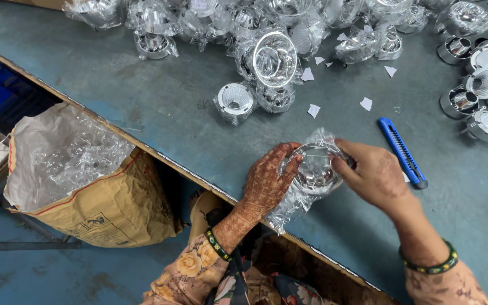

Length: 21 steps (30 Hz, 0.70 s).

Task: The person repeatedly picks up plastic-wrapped metal components from a table, uses a blue utility knife to cut the plastic, removes the wrapping, and places the unwrapped parts on the table. The discarded plastic is placed into a bag beside the table.

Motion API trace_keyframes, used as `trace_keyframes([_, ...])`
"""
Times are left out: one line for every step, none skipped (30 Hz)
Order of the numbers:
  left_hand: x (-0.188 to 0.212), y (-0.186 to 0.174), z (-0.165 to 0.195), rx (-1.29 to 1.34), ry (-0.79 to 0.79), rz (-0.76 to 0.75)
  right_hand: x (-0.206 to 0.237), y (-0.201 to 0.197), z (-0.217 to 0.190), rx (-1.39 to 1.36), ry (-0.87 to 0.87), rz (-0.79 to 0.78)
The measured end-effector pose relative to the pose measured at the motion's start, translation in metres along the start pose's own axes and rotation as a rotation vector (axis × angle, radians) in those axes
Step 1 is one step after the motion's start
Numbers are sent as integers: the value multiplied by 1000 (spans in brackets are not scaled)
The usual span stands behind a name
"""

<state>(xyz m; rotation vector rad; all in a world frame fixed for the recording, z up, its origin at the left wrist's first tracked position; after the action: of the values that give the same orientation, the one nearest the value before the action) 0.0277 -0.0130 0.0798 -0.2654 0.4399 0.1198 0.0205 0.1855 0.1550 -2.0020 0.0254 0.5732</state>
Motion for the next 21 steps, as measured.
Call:
trace_keyframes([0,-1,1,14,28,44,2,-1,-10,-2,-77,135])
trace_keyframes([0,-1,2,14,35,66,4,-2,-18,54,-159,267])
trace_keyframes([0,-1,2,10,41,91,8,-3,-28,104,-244,398])
trace_keyframes([0,-1,3,2,43,118,11,-4,-36,148,-331,525])
trace_keyframes([0,0,2,-9,25,127,12,-2,-41,141,-395,496])
trace_keyframes([0,0,2,-22,6,139,14,-1,-45,131,-461,469])
trace_keyframes([-1,0,1,-36,-10,152,14,2,-50,120,-528,444])
trace_keyframes([-1,0,2,-23,0,149,12,7,-49,132,-445,354])
trace_keyframes([-1,0,3,-7,12,143,11,11,-48,148,-360,264])
trace_keyframes([0,0,4,12,26,134,11,15,-46,170,-275,175])
trace_keyframes([0,0,4,4,18,130,11,17,-46,175,-289,163])
trace_keyframes([0,0,4,-1,8,128,10,18,-45,183,-303,148])
trace_keyframes([0,1,5,-6,-6,126,10,19,-43,190,-318,130])
trace_keyframes([0,1,4,0,-39,115,11,19,-41,162,-293,96])
trace_keyframes([0,2,3,7,-69,103,11,19,-38,134,-267,65])
trace_keyframes([-1,3,2,14,-97,92,11,19,-35,107,-242,35])
trace_keyframes([-1,4,2,14,-88,88,11,18,-33,113,-219,18])
trace_keyframes([-1,5,1,14,-80,86,11,17,-31,118,-197,0])
trace_keyframes([-2,6,0,14,-76,85,13,16,-29,123,-175,-21])
trace_keyframes([-1,6,-1,28,-73,97,15,15,-29,103,-195,-17])
trace_keyframes([-2,7,-3,42,-69,108,17,12,-29,83,-215,-12])
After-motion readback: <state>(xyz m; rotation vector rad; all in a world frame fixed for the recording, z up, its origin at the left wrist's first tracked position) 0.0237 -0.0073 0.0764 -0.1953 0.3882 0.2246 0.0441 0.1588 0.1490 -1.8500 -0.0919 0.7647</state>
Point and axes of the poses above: each hand's wrist, its own x-axis away from the middle knuckle, its own y-axis out of the palm, z = x × y, the point moved 3 cm from there along -x, towards the middle knuckle, and after that the axes turned 11 degrees about z, right-handed, at the moved point
